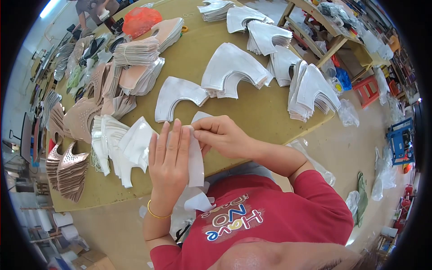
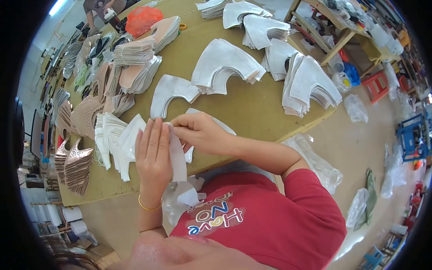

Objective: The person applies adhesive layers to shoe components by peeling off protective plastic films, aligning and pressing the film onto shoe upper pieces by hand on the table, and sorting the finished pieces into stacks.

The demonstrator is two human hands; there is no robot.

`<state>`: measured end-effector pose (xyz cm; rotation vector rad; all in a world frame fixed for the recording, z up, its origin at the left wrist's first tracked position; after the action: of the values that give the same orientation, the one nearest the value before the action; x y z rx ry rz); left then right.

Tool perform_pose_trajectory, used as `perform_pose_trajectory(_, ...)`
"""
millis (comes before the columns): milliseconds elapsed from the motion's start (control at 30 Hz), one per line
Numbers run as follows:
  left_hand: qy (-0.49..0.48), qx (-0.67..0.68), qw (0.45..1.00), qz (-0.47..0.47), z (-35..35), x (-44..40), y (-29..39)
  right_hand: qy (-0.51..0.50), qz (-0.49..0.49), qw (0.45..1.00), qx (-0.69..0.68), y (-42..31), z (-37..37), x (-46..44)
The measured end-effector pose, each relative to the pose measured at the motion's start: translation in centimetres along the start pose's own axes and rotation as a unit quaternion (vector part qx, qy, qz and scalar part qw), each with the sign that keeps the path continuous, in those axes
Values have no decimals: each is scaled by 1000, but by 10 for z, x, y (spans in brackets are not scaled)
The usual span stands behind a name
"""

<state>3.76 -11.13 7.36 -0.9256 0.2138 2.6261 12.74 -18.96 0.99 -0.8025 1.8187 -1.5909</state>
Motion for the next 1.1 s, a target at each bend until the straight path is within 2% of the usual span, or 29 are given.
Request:
perform_pose_trajectory(67, 50, 3, 999, -2, 8, 7, -4, -35, 10, 999, 3, -6, -5, 4)
perform_pose_trajectory(167, 89, 60, 993, -52, 18, 15, -4, -69, -28, 996, 42, -5, -11, 4)
perform_pose_trajectory(267, 36, 191, 977, -81, 31, 12, -8, -89, -74, 993, -17, 6, -19, 1)
perform_pose_trajectory(367, 105, 409, 905, -45, 42, 20, -35, -86, -51, 994, 38, 41, -29, -8)
perform_pose_trajectory(467, 206, 448, 870, 9, 72, 20, -58, -98, -178, 977, 71, 56, -45, 7)
perform_pose_trajectory(500, 245, 442, 863, 15, 85, 19, -68, -92, -116, 973, 178, 63, -52, 7)
perform_pose_trajectory(533, 260, 422, 868, 25, 94, 14, -73, -30, 82, 908, 409, 78, -63, 13)
perform_pose_trajectory(600, 293, 374, 878, 55, 111, 11, -79, -139, 112, 804, 567, 89, -93, 37)
perform_pose_trajectory(700, 246, 267, 928, 85, 110, -5, -73, -168, 159, 796, 559, 66, -106, 53)
perform_pose_trajectory(767, 189, 213, 957, 49, 101, -11, -62, -17, 283, 814, 507, 13, -83, 54)
perform_pose_trajectory(833, 159, 188, 969, 6, 87, -17, -49, 168, 371, 776, 482, -47, -43, 52)
perform_pose_trajectory(900, 138, 204, 969, -26, 73, -18, -41, 283, 397, 720, 494, -89, -14, 45)
perform_pose_trajectory(1033, 102, 248, 962, -58, 48, -14, -24, 149, 380, 777, 479, -89, 8, 30)
perform_pose_trajectory(1100, 195, 354, 908, 105, 41, -6, -32, 183, 407, 738, 506, -98, 9, 39)
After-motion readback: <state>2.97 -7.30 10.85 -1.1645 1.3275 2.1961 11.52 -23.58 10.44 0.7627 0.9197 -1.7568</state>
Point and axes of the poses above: each hand's wrist, its own x-axis away from the middle knuckle, its own z-axis out of the back of the hand, y = z × x, the point moved 8 cm from there along -x, towards the middle knuckle, and after that the axes turned 10 degrees about x, right-handed, at the moved point
